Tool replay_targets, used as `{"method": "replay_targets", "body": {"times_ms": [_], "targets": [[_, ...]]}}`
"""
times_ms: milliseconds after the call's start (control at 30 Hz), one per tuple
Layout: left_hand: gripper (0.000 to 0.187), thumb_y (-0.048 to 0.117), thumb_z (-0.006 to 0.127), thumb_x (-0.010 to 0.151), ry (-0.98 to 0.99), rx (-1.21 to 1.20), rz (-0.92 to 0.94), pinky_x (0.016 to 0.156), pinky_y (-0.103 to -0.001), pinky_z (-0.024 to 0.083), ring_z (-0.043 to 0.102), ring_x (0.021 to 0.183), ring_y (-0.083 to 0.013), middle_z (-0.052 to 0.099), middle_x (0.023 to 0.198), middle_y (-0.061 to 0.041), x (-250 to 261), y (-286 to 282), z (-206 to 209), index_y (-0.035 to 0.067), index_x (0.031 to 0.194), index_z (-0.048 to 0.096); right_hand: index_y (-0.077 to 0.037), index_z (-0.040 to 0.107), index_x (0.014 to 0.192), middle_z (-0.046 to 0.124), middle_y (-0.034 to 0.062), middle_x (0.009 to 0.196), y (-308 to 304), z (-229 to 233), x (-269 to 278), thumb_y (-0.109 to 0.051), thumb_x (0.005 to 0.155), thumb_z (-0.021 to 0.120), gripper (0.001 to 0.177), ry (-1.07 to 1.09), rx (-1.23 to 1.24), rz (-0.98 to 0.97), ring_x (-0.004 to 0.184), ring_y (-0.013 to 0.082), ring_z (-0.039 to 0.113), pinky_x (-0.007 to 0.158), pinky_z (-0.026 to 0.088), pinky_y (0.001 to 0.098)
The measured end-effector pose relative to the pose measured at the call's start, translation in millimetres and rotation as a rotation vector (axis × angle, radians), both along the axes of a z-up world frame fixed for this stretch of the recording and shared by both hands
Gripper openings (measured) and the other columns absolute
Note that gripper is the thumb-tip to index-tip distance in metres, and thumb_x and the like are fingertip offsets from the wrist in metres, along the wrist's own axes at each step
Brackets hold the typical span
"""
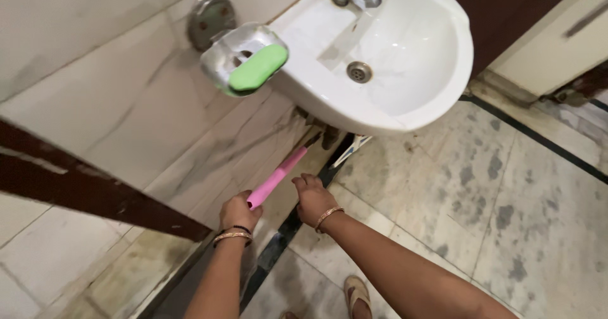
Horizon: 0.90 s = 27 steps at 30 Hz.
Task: The person wipes the wall and floor near a sink with a cloth, assembles a mop by hand, and cleans a mop bucket using water and detergent from a bottle.
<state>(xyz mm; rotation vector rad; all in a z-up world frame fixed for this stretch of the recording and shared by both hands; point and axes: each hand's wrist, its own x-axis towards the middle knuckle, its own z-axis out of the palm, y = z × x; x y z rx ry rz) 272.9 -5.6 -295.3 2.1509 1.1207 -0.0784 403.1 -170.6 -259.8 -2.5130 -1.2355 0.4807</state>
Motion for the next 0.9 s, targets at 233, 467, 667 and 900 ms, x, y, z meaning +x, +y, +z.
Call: {"method": "replay_targets", "body": {"times_ms": [233,467,667,900], "targets": [[0.047,0.034,0.085,0.078,0.018,0.029,-0.078,0.090,-0.041,0.057,0.073,0.098,-0.0300,0.077,0.103,-0.015,-110,47,77,0.016,0.121,0.075,-0.002,0.038,0.149,0.036,0.0260,0.155,45,12,-68,0.009,0.071,0.063,0.083,-0.055,0.015,0.140,0.145,0.0394,0.034,0.118,0.036,0.0430],[0.039,0.017,0.078,0.081,0.152,-0.269,0.074,0.058,-0.034,0.062,0.073,0.060,-0.0166,0.080,0.085,-0.009,-221,62,225,0.009,0.119,0.075,-0.003,0.035,0.150,0.033,0.0250,0.154,97,29,-157,-0.003,0.076,0.068,0.081,-0.102,0.114,0.300,0.143,0.0416,0.030,0.114,0.029,0.0516],[0.041,0.025,0.081,0.081,0.254,-0.247,0.125,0.055,-0.032,0.059,0.070,0.057,-0.0171,0.077,0.079,-0.012,-258,48,305,0.006,0.117,0.073,-0.011,0.059,0.122,0.065,0.0122,0.121,114,55,-200,-0.017,0.081,0.072,0.044,-0.002,0.275,0.324,0.120,0.0318,0.057,0.102,0.042,0.0490],[0.042,0.020,0.081,0.078,0.208,-0.238,0.121,0.057,-0.034,0.061,0.074,0.059,-0.0196,0.079,0.082,-0.011,-242,37,267,0.005,0.117,0.074,-0.020,0.065,0.110,0.071,0.0018,0.105,103,57,-172,-0.015,0.083,0.070,0.028,-0.208,0.136,0.419,0.108,0.0239,0.065,0.103,0.037,0.0554]]}}
